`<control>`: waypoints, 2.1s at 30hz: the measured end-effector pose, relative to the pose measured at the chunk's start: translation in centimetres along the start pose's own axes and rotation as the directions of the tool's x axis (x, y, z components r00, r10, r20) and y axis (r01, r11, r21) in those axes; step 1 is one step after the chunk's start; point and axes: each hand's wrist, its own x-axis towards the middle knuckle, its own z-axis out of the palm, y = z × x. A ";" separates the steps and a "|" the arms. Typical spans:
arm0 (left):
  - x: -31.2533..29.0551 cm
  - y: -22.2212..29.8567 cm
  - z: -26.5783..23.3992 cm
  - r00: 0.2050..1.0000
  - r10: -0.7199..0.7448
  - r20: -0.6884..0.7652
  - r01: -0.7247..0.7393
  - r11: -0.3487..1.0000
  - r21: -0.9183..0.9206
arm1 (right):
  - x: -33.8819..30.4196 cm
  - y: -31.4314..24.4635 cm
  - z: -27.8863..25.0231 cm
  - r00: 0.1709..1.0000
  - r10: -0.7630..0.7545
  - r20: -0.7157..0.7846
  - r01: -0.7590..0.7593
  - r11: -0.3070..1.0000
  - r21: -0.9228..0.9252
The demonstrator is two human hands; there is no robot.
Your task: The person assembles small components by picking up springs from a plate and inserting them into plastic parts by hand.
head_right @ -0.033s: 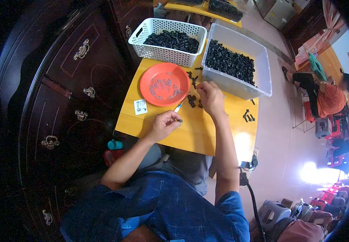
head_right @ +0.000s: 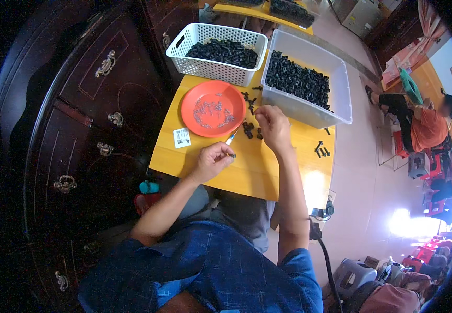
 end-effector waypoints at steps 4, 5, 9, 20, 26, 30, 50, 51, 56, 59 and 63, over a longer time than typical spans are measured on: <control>0.1 -0.5 -0.2 0.999 0.002 0.046 0.004 0.992 -0.129 | -3.3 -2.1 1.0 0.967 0.255 0.018 -0.228 0.831 0.507; 0.1 -0.6 -0.3 0.999 0.002 0.049 0.005 0.992 -0.130 | -4.3 -2.5 1.3 0.957 0.284 0.062 -0.272 0.799 0.537; 0.1 -0.6 -0.9 0.997 0.008 0.081 0.016 0.955 -0.295 | -7.4 -3.6 3.4 0.940 0.271 0.207 -0.340 0.677 0.653; 0.2 0.2 -1.4 0.999 -0.045 0.030 0.051 0.960 -0.273 | -9.5 -4.7 3.8 0.913 0.300 0.275 -0.392 0.466 0.793; 0.2 0.3 -1.4 0.997 -0.047 0.054 0.059 0.965 -0.257 | -9.7 -4.1 3.6 0.900 0.308 0.308 -0.426 0.475 0.770; 0.1 0.5 -1.3 0.998 -0.038 0.042 0.048 0.960 -0.275 | -9.8 -4.3 3.6 0.892 0.318 0.322 -0.441 0.454 0.774; 0.3 0.0 -1.2 0.998 -0.024 0.061 0.039 0.963 -0.267 | -9.6 -3.2 2.9 0.875 0.273 0.399 -0.483 0.526 0.700; 0.3 0.0 -1.2 0.998 -0.023 0.063 0.038 0.967 -0.254 | -9.6 -3.1 2.9 0.875 0.273 0.400 -0.484 0.526 0.699; 0.3 -0.1 -1.2 0.998 -0.028 0.062 0.042 0.969 -0.244 | -9.5 -3.0 3.0 0.873 0.277 0.403 -0.488 0.542 0.684; 0.3 -0.1 -1.2 0.998 -0.022 0.063 0.038 0.964 -0.264 | -9.4 -2.8 3.2 0.863 0.287 0.417 -0.505 0.538 0.675; 0.2 0.0 -1.3 0.997 -0.045 0.063 0.058 0.970 -0.236 | -9.4 -2.4 3.3 0.864 0.278 0.420 -0.503 0.532 0.682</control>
